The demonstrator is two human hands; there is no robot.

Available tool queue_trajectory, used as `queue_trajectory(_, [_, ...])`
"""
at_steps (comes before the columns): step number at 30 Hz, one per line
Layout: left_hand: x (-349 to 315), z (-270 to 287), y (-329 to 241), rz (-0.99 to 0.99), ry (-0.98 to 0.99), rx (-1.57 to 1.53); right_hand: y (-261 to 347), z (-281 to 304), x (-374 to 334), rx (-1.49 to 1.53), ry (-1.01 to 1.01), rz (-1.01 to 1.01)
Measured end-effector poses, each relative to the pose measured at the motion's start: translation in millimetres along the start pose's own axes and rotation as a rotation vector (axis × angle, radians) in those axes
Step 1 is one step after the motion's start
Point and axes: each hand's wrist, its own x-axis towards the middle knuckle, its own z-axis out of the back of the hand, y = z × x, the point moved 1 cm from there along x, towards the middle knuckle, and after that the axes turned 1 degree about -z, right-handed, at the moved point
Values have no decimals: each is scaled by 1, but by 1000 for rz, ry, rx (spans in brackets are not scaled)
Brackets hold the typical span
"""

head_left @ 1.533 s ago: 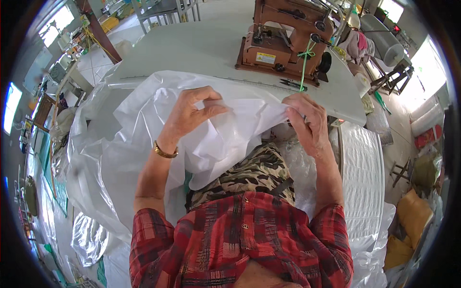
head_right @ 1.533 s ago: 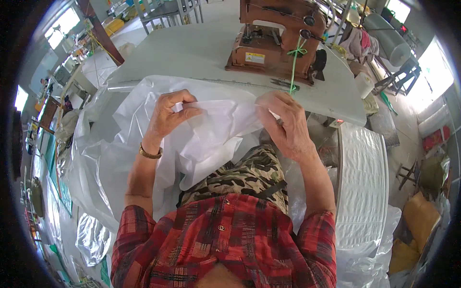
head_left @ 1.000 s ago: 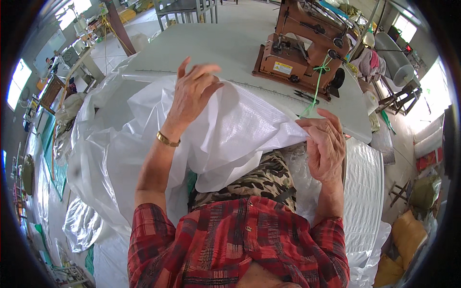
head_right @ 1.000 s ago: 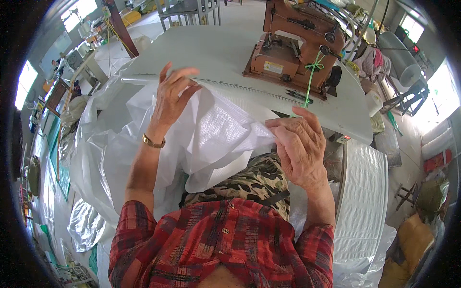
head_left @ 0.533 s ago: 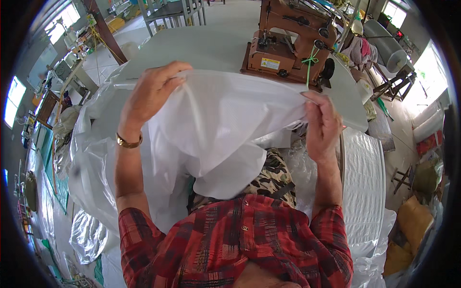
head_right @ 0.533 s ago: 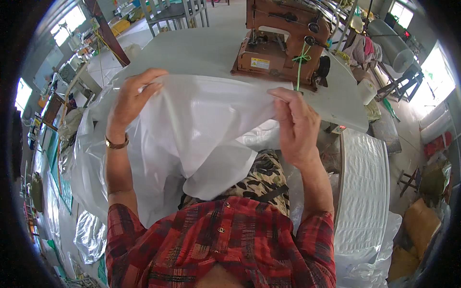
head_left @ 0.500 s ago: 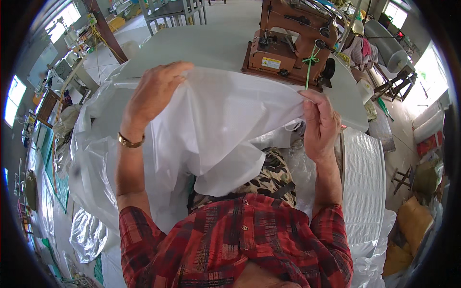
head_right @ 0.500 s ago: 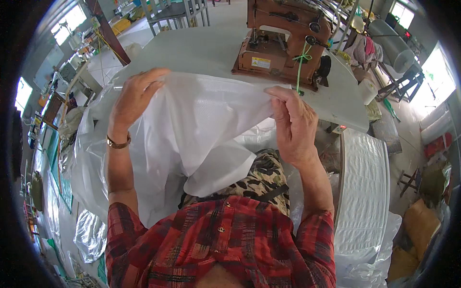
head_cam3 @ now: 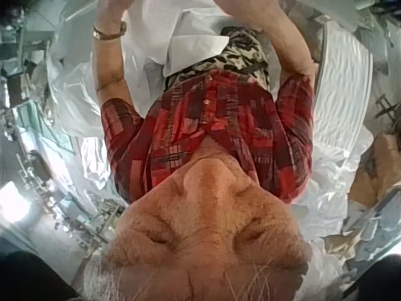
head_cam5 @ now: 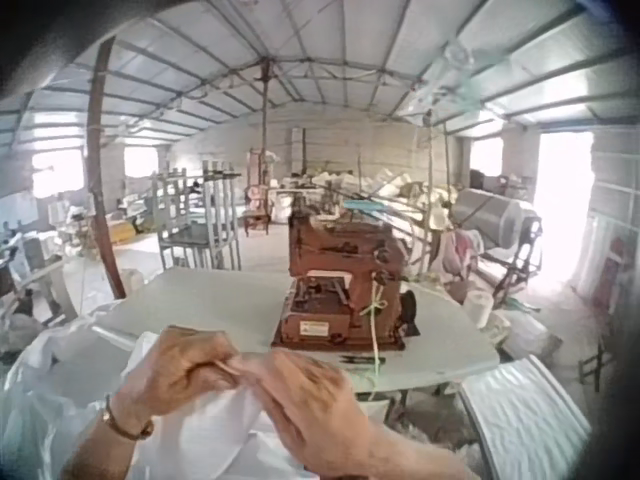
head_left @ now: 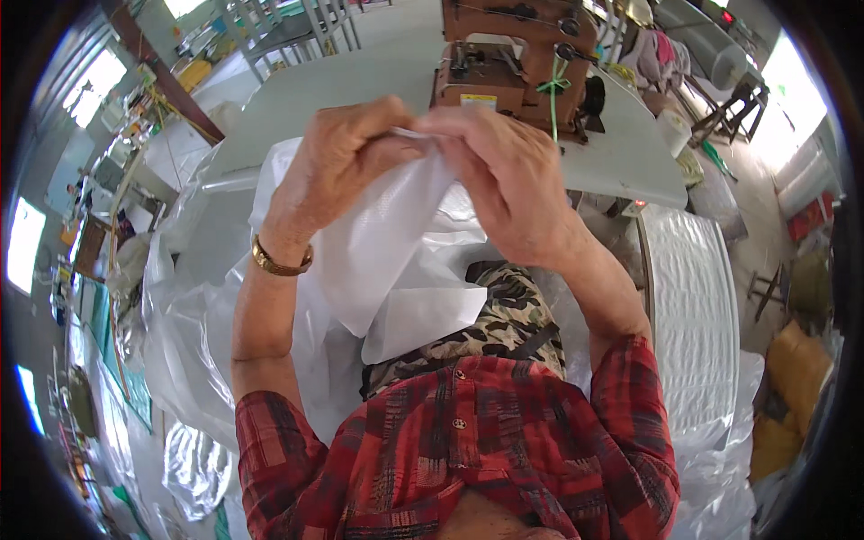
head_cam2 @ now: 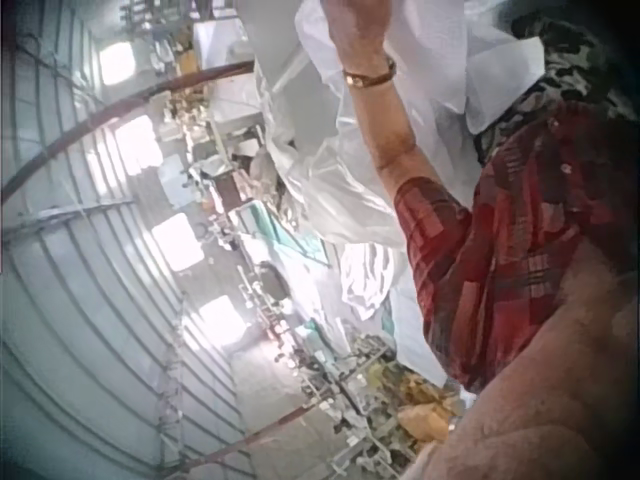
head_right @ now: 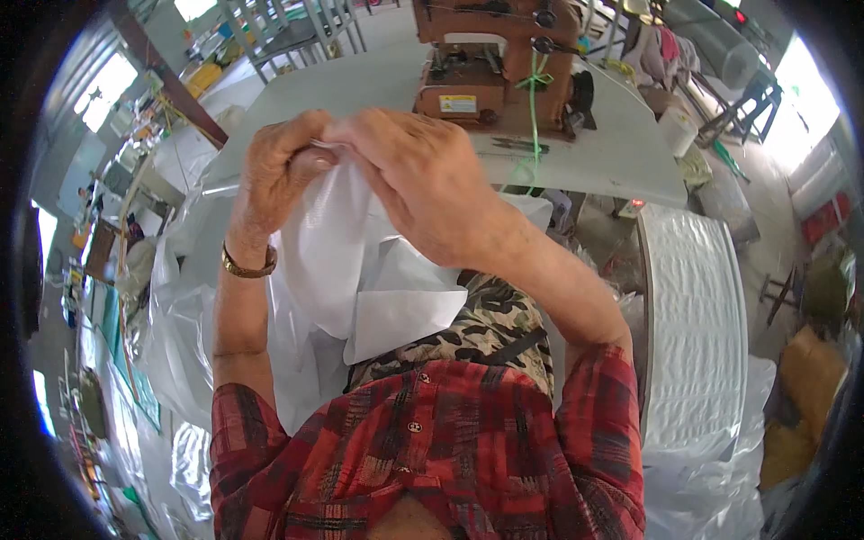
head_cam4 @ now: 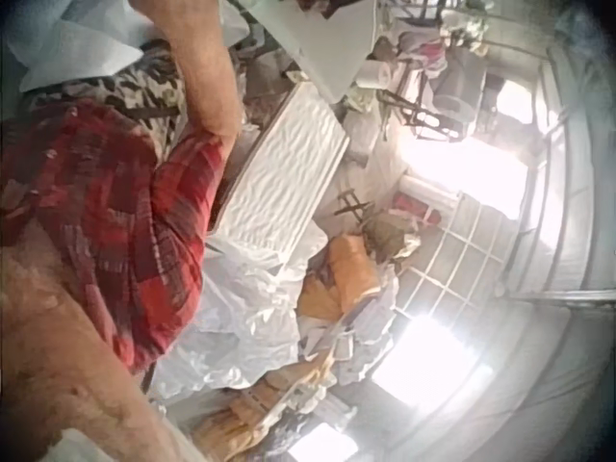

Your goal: The person joins large sheets of woven plastic material using an industrial sewing machine.

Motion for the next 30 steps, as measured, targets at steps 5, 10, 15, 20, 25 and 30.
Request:
queue_trajectory(5, [-1,0,28,-37,-125,55,-20,-15,-2,-168,-321,157])
queue_trajectory(10, [4,14,44,5,-179,171,-16,-59,-66,-19,-166,92])
queue_trajectory(15, [5,13,45,19,-214,123,-56,-121,-100,274,152,-537])
queue_trajectory(20, [5,17,50,45,-206,150,-61,-141,-104,703,-55,-487])
queue_trajectory(25, [3,14,57,42,-215,93,-61,-159,-102,733,-161,-810])
queue_trajectory(30, [2,15,62,48,-242,107,-73,-172,-97,604,-46,-726])
